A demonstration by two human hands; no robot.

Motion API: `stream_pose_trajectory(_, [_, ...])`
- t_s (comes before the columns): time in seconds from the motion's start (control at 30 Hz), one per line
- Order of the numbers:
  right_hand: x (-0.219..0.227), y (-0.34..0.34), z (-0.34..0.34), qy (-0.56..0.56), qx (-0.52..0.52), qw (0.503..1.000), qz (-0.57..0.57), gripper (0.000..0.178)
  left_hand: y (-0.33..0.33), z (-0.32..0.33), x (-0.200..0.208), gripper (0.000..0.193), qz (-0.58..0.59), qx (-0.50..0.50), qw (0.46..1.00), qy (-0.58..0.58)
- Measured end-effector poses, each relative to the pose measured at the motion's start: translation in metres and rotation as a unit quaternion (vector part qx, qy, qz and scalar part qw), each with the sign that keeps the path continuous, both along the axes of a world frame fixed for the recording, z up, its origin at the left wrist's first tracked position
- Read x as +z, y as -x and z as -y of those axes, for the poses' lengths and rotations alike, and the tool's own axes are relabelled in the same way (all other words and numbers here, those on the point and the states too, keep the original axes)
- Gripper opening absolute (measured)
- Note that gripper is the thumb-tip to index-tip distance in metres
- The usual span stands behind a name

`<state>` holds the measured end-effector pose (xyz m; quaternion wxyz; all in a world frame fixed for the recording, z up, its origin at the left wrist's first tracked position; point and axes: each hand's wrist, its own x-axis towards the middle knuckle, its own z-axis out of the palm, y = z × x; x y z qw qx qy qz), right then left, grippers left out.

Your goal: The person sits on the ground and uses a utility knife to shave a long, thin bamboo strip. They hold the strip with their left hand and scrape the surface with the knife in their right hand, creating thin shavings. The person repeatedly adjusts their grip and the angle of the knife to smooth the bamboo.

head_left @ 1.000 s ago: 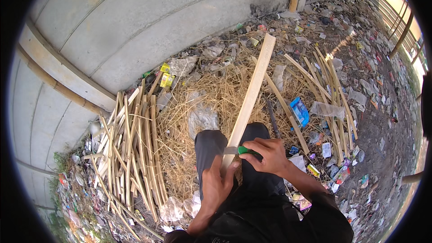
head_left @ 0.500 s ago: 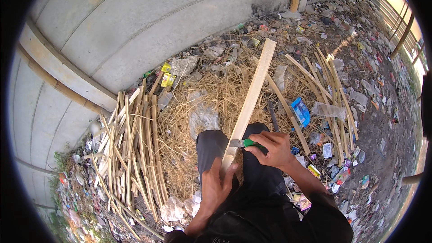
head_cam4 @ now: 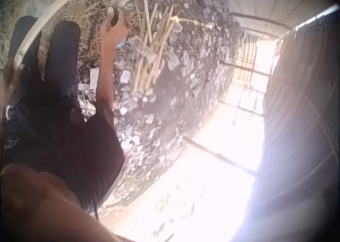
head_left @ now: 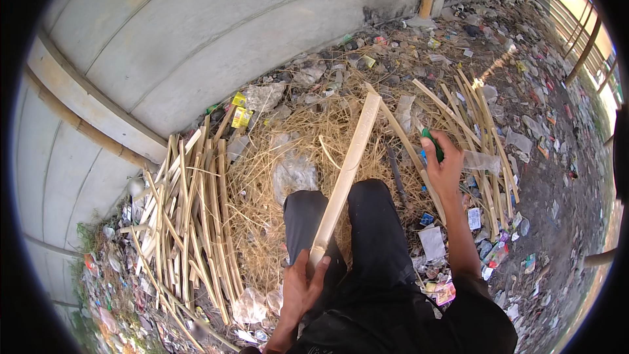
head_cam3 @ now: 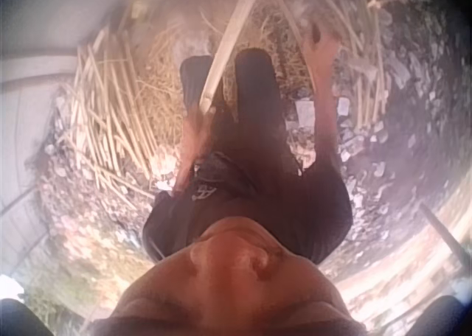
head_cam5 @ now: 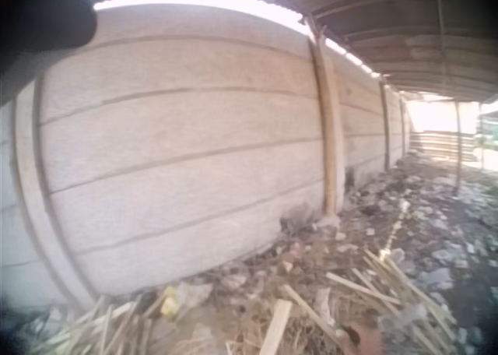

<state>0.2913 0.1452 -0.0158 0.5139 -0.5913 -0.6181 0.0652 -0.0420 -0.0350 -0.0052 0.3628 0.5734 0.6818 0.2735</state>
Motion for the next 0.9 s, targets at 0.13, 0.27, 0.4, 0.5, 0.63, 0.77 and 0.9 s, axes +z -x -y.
stream_pose_trajectory(0.13, [-0.011, 0.029, 0.026, 0.090, 0.120, 0.989, -0.006, 0.022, 0.005, -0.016, -0.009, 0.037, 0.020, 0.025, 0.999, -0.023])
stream_pose_trajectory(0.27, [-0.013, 0.065, 0.051, 0.048, 0.221, 0.974, 0.008, 0.024, 0.004, -0.022, -0.009, 0.038, -0.009, 0.007, 0.999, -0.032])
stream_pose_trajectory(0.4, [-0.017, 0.082, 0.054, 0.027, 0.275, 0.960, 0.037, 0.028, -0.002, -0.025, -0.003, 0.034, -0.007, -0.017, 0.999, -0.044])
stream_pose_trajectory(0.5, [-0.013, 0.087, 0.057, 0.014, 0.279, 0.957, 0.077, 0.026, -0.007, -0.025, 0.001, 0.032, 0.015, -0.016, 0.998, -0.056])
stream_pose_trajectory(0.63, [-0.017, 0.093, 0.069, 0.003, 0.276, 0.955, 0.112, 0.026, -0.010, -0.026, -0.009, 0.032, 0.018, -0.012, 0.995, -0.099])
stream_pose_trajectory(0.77, [-0.018, 0.098, 0.077, 0.003, 0.283, 0.951, 0.122, 0.027, -0.021, -0.031, 0.002, 0.029, -0.004, -0.004, 0.993, -0.114])
stream_pose_trajectory(0.9, [-0.015, 0.098, 0.075, 0.004, 0.283, 0.953, 0.106, 0.028, -0.027, -0.034, 0.015, 0.029, 0.012, 0.004, 0.995, -0.103])
